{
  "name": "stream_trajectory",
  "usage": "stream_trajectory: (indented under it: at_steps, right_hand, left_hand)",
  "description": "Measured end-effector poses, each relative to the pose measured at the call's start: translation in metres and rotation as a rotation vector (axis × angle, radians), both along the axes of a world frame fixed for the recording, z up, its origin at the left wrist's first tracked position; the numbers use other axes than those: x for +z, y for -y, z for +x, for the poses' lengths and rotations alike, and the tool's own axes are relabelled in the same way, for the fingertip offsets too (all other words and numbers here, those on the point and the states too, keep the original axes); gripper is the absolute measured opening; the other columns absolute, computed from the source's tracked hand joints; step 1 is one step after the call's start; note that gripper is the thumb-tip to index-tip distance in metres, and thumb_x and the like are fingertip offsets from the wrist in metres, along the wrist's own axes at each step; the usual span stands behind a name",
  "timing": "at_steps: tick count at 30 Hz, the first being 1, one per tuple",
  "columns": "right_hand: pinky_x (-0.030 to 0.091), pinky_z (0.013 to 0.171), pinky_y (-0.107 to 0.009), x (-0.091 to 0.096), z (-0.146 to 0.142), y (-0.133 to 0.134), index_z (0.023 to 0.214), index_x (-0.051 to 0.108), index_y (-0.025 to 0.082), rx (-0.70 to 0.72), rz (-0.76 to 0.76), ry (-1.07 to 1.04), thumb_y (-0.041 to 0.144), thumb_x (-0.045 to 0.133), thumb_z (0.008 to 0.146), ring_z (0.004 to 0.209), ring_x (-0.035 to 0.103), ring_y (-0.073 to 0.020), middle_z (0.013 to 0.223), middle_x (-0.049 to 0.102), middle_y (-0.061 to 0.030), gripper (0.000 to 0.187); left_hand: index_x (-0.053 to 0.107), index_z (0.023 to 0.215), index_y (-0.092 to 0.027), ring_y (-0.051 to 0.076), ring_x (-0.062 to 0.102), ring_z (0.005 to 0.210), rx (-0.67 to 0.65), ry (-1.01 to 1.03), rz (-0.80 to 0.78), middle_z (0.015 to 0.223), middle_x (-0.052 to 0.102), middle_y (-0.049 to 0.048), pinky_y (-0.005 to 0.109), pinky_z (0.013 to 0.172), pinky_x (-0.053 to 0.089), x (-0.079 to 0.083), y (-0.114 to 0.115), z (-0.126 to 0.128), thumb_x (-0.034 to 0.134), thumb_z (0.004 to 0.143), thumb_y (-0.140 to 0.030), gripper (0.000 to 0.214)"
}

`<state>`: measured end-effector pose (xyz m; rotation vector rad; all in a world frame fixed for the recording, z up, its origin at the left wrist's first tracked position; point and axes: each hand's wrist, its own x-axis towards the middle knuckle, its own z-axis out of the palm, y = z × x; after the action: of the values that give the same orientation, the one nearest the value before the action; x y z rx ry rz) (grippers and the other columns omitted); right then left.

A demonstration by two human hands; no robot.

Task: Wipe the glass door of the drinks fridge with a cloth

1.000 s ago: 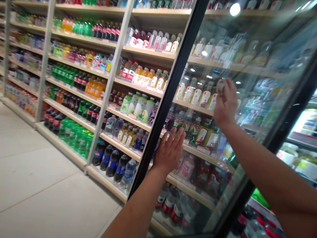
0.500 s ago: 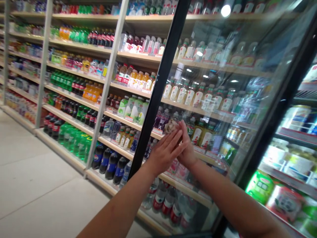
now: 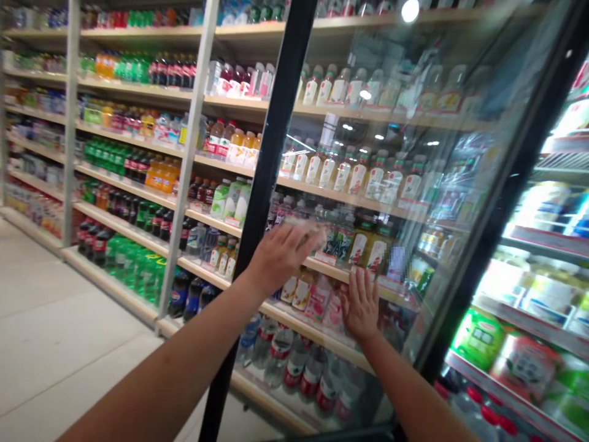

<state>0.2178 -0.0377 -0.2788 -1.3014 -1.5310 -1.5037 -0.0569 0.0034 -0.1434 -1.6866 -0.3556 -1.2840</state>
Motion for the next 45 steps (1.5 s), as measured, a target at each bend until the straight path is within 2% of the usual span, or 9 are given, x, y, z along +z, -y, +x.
stream_trajectory:
  at_steps: [7, 14, 16, 24, 26, 32, 34, 40, 45]
  right_hand:
    - [0.021, 0.123, -0.053, 0.001, -0.002, 0.0, 0.16, 0.013, 0.015, 0.024, 0.002, -0.001, 0.027, 0.046, 0.097, 0.152, 0.022, -0.0292, 0.156, 0.039, -0.0163, 0.072]
    - [0.02, 0.123, -0.054, 0.002, -0.004, -0.003, 0.16, 0.01, 0.018, 0.077, -0.012, -0.029, 0.026, 0.047, 0.095, 0.152, 0.022, -0.029, 0.158, 0.036, -0.0136, 0.075]
    - [0.019, 0.123, -0.053, 0.002, -0.004, -0.004, 0.16, 0.011, 0.017, 0.086, -0.01, -0.026, 0.027, 0.047, 0.095, 0.152, 0.023, -0.0289, 0.158, 0.037, -0.0138, 0.075]
    - [0.019, 0.123, -0.052, -0.001, -0.002, -0.002, 0.16, 0.015, 0.016, 0.098, -0.019, -0.028, 0.029, 0.046, 0.096, 0.151, 0.025, -0.0294, 0.156, 0.04, -0.0144, 0.072]
    - [0.019, 0.124, -0.052, -0.001, -0.002, -0.001, 0.159, 0.016, 0.015, 0.113, -0.014, -0.027, 0.028, 0.048, 0.095, 0.151, 0.026, -0.0297, 0.156, 0.041, -0.0152, 0.073]
    - [0.021, 0.123, -0.052, 0.0, -0.003, -0.001, 0.16, 0.012, 0.016, 0.103, -0.029, -0.034, 0.026, 0.047, 0.095, 0.151, 0.026, -0.0293, 0.156, 0.041, -0.0141, 0.075]
    - [0.021, 0.123, -0.053, 0.0, -0.003, -0.001, 0.16, 0.011, 0.017, 0.095, -0.033, -0.034, 0.028, 0.046, 0.096, 0.151, 0.026, -0.0294, 0.156, 0.04, -0.014, 0.074]
    - [0.017, 0.124, -0.052, -0.001, -0.004, 0.0, 0.16, 0.013, 0.015, 0.09, -0.017, -0.021, 0.03, 0.046, 0.096, 0.152, 0.024, -0.0294, 0.155, 0.043, -0.0145, 0.073]
    - [0.016, 0.124, -0.051, 0.001, -0.005, 0.001, 0.16, 0.012, 0.017, 0.088, -0.033, -0.036, 0.029, 0.047, 0.096, 0.149, 0.031, -0.0279, 0.155, 0.042, -0.0144, 0.074]
  left_hand:
    - [0.059, 0.129, -0.023, 0.028, 0.048, 0.12, -0.04, 0.299, -0.202, 0.13, 0.057, 0.0082, 0.044, 0.1, 0.044, 0.095, -0.001, 0.031, 0.042, 0.101, -0.023, 0.032]
    - [0.061, 0.126, -0.02, 0.022, 0.053, 0.102, -0.084, -0.009, -0.078, 0.119, 0.064, 0.0093, 0.035, 0.09, 0.051, 0.003, 0.0, 0.041, 0.055, 0.095, -0.017, 0.031]
    - [0.06, 0.128, -0.02, 0.021, 0.054, 0.101, -0.065, -0.13, -0.046, 0.12, 0.064, 0.009, 0.034, 0.088, 0.051, 0.001, 0.0, 0.036, 0.055, 0.096, -0.018, 0.033]
    - [0.057, 0.133, -0.022, 0.027, 0.05, 0.117, -0.034, 0.265, -0.104, 0.123, 0.057, 0.0093, 0.044, 0.096, 0.049, 0.14, -0.011, 0.037, 0.037, 0.101, -0.018, 0.038]
    - [0.056, 0.134, -0.023, 0.027, 0.05, 0.116, -0.034, 0.273, -0.119, 0.122, 0.056, 0.0099, 0.045, 0.095, 0.049, 0.13, -0.01, 0.045, 0.036, 0.101, -0.018, 0.039]
    - [0.058, 0.129, -0.021, 0.019, 0.055, 0.103, -0.026, -0.415, 0.016, 0.124, 0.061, 0.0076, 0.034, 0.095, 0.05, 0.02, 0.006, 0.059, 0.046, 0.099, -0.017, 0.033]
    - [0.057, 0.131, -0.023, 0.019, 0.055, 0.101, 0.015, -0.446, 0.022, 0.123, 0.061, 0.0066, 0.032, 0.091, 0.051, 0.026, 0.004, 0.052, 0.048, 0.099, -0.018, 0.034]
    - [0.057, 0.133, -0.023, 0.024, 0.053, 0.108, 0.066, 0.173, -0.017, 0.118, 0.058, 0.0092, 0.04, 0.091, 0.052, 0.12, -0.012, 0.028, 0.041, 0.098, -0.012, 0.039]
    - [0.057, 0.132, -0.02, 0.021, 0.055, 0.104, 0.044, -0.157, 0.022, 0.122, 0.06, 0.0106, 0.037, 0.094, 0.051, 0.043, 0.0, 0.046, 0.043, 0.097, -0.011, 0.039]
